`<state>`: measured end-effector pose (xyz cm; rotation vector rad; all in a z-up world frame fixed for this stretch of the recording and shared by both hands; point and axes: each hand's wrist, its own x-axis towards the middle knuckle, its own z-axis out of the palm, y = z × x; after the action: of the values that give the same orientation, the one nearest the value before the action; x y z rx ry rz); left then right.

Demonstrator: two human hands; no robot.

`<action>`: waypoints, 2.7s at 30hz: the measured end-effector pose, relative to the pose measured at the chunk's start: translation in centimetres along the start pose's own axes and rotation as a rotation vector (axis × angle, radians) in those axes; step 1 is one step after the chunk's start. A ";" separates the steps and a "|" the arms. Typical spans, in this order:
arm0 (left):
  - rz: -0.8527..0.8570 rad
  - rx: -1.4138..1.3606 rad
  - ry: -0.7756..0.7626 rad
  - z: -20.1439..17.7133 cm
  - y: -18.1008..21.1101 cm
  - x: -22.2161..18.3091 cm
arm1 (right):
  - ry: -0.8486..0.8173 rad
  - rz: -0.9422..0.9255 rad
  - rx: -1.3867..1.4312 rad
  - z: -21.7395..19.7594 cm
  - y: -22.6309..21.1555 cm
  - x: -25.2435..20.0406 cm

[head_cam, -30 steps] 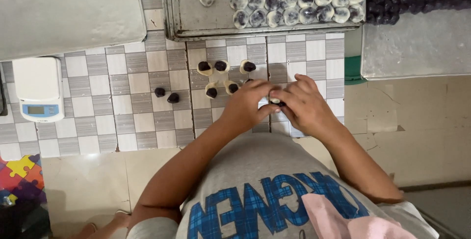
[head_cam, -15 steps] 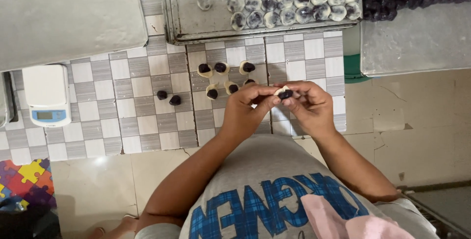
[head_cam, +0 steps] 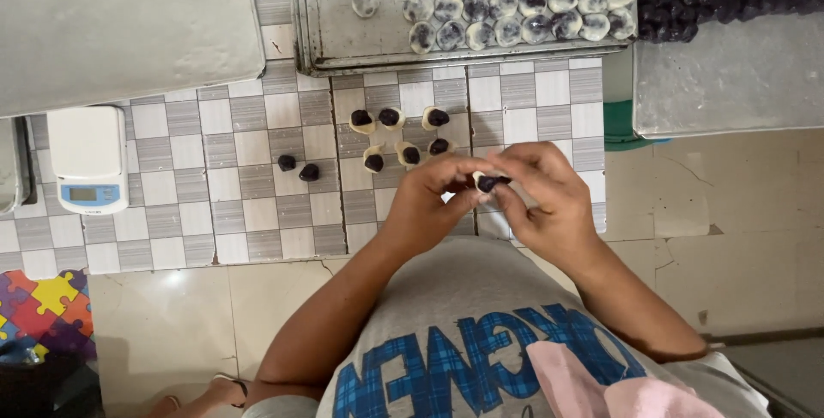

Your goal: Wrapping dark filling into light-colored dough and arranging the finished pieces on a metal baking tray in a bakery.

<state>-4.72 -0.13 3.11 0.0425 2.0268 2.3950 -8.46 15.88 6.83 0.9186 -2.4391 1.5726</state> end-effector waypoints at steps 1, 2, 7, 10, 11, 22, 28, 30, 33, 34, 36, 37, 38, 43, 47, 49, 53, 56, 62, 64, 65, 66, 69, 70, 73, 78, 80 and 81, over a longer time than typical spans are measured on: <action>0.000 0.000 0.001 0.1 -0.1 0.0 | 0.000 -0.001 0.000 0.0 -0.1 0.1; -0.022 -0.134 -0.010 0.3 -0.2 -0.1 | -0.009 0.065 0.165 0.0 -0.2 0.1; -0.036 -0.306 0.026 0.5 -0.7 0.2 | -0.011 0.322 0.755 0.6 1.9 -0.3; -0.008 -0.159 0.052 0.1 -0.1 -0.1 | 0.063 0.365 0.496 0.9 2.4 -0.5; -0.017 -0.104 0.035 -0.1 0.3 -0.2 | 0.098 0.343 0.432 0.9 2.4 -0.4; -0.052 -0.094 0.070 -0.5 0.3 0.5 | 0.018 0.065 0.099 0.5 -0.4 0.4; -0.108 -0.253 0.115 -0.2 -0.2 0.6 | 0.081 0.329 0.509 1.8 2.7 -0.7; -0.008 -0.063 0.134 -0.4 0.2 0.5 | 0.157 0.266 0.292 1.7 2.8 -0.4; 0.037 0.197 0.137 -0.3 1.9 0.5 | 0.166 0.161 0.106 1.3 2.1 0.5; 0.036 0.197 0.138 -0.4 1.5 0.5 | 0.164 0.161 0.107 1.4 1.7 0.6; 0.066 0.245 0.165 -0.5 0.6 0.4 | 0.126 0.076 0.032 1.5 1.0 0.9; 0.068 0.244 0.167 -0.5 0.7 0.5 | 0.125 0.074 0.031 1.4 0.4 1.0; 0.090 0.230 0.196 -0.4 0.7 0.6 | 0.069 0.024 -0.015 1.3 -0.3 1.1; 0.095 0.104 0.180 -0.5 0.7 0.7 | 0.054 0.084 0.028 1.0 0.2 0.2; 0.085 0.012 0.177 -0.3 0.5 0.5 | 0.034 0.288 0.355 0.7 1.6 0.4; 0.076 0.005 0.168 -0.3 0.4 0.3 | 0.038 0.347 0.442 0.8 2.1 0.3; 0.085 0.209 0.102 -0.3 1.0 0.3 | 0.067 0.259 0.181 0.5 1.9 0.7; 0.095 0.264 0.101 -0.4 0.5 0.5 | 0.104 0.155 -0.001 1.0 1.4 0.7; 0.071 0.213 0.140 0.0 0.1 1.1 | 0.079 -0.033 -0.115 0.0 -1.3 1.4; 0.061 0.153 0.166 0.3 -0.3 1.2 | 0.084 -0.031 -0.097 -0.6 -1.0 1.3; 0.054 0.106 0.157 0.5 -0.5 1.2 | 0.053 -0.002 -0.094 -0.9 -0.5 1.2; 0.047 0.059 0.149 0.6 -0.8 1.2 | 0.021 0.027 -0.091 -1.1 0.1 1.0; 0.014 -0.063 0.129 1.5 -2.1 1.0 | 0.049 0.004 -0.176 -0.8 1.5 0.1; 0.012 -0.065 0.129 1.9 -1.8 0.9 | 0.048 0.006 -0.177 -0.9 2.0 -0.1; 0.023 -0.050 0.104 3.0 -1.0 0.6 | 0.053 -0.043 -0.271 -1.4 2.8 -0.2; -0.076 -0.028 0.103 4.7 -1.1 0.0 | -0.052 -0.077 -0.365 -2.0 5.5 -0.8; -0.124 0.036 0.127 4.9 -1.4 0.0 | -0.089 -0.113 -0.382 -2.1 7.6 -0.3; -0.173 0.098 0.142 5.0 -1.4 0.2 | -0.119 -0.144 -0.404 -2.3 8.7 0.1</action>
<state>-4.82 5.02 2.51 -0.2984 2.1070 2.2522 -13.73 20.24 1.00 1.1007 -2.5623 0.9520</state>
